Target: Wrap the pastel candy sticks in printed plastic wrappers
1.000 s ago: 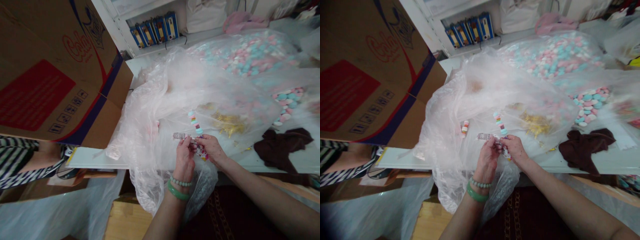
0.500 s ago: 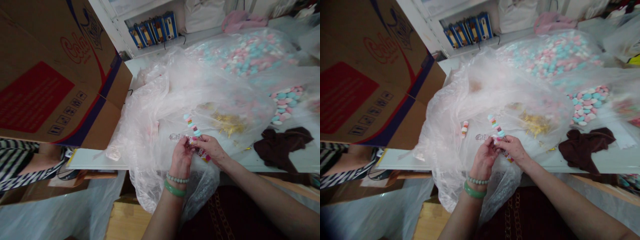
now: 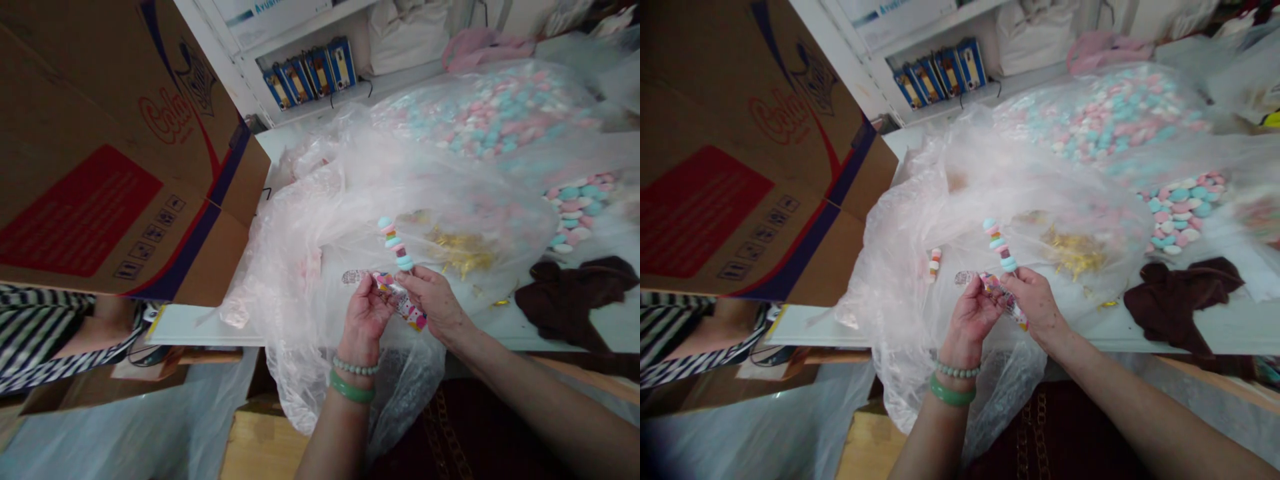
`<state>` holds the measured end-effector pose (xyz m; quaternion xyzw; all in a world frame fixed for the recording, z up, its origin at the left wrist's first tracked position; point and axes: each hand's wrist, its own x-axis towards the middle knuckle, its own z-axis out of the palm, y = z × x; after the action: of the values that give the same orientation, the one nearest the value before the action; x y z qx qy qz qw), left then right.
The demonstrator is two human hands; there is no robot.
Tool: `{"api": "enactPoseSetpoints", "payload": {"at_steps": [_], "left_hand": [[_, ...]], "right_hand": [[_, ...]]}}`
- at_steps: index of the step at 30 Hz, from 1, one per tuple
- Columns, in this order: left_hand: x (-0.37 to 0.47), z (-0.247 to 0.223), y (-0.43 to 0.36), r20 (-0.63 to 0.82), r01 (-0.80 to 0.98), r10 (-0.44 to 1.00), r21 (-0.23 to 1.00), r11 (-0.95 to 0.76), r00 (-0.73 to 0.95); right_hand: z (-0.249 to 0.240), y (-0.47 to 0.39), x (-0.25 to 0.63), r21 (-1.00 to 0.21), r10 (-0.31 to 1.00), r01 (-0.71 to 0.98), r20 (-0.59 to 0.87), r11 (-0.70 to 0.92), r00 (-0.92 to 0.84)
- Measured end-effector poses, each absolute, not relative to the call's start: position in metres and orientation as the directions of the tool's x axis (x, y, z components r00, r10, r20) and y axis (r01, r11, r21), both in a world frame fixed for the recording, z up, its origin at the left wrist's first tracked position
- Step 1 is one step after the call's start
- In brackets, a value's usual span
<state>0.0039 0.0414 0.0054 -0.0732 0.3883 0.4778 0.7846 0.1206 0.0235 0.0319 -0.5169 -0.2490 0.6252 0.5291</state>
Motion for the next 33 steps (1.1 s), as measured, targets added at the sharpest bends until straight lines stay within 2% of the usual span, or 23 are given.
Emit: {"api": "enactPoseSetpoints", "payload": {"at_steps": [4,9,13,18,21,24,29,33], "left_hand": [[0.009,0.004,0.038,-0.635,-0.785,0.754,0.377,0.492,0.168],[0.018,0.005,0.034,-0.504,-0.682,0.862,0.648,0.339,-0.05],[0.021,0.006,0.033,-0.477,-0.62,0.875,0.713,0.328,-0.086],[0.021,0.005,0.033,-0.552,-0.638,0.831,0.666,0.386,-0.073],[0.023,0.005,0.035,-0.589,-0.684,0.807,0.605,0.408,-0.039],[0.026,0.007,0.035,-0.575,-0.675,0.818,0.613,0.409,-0.026],[0.027,0.008,0.036,-0.625,-0.682,0.778,0.599,0.419,-0.07],[0.024,0.002,0.039,-0.704,-0.749,0.71,0.486,0.451,-0.029]], "right_hand": [[0.024,0.026,0.118,-0.846,0.92,-0.427,-0.385,-0.319,0.075],[0.008,0.027,0.121,-0.841,0.928,-0.414,-0.373,-0.347,-0.02],[-0.002,0.026,0.12,-0.824,0.906,-0.383,-0.406,-0.418,-0.116],[-0.01,0.024,0.117,-0.819,0.877,-0.321,-0.466,-0.476,-0.112],[-0.012,0.026,0.119,-0.854,0.892,-0.258,-0.439,-0.451,-0.108],[-0.01,0.03,0.119,-0.888,0.913,-0.213,-0.406,-0.407,-0.05],[0.007,0.031,0.117,-0.792,0.882,-0.416,-0.467,-0.446,-0.057],[0.018,0.03,0.118,-0.799,0.879,-0.41,-0.476,-0.44,-0.017]]}}
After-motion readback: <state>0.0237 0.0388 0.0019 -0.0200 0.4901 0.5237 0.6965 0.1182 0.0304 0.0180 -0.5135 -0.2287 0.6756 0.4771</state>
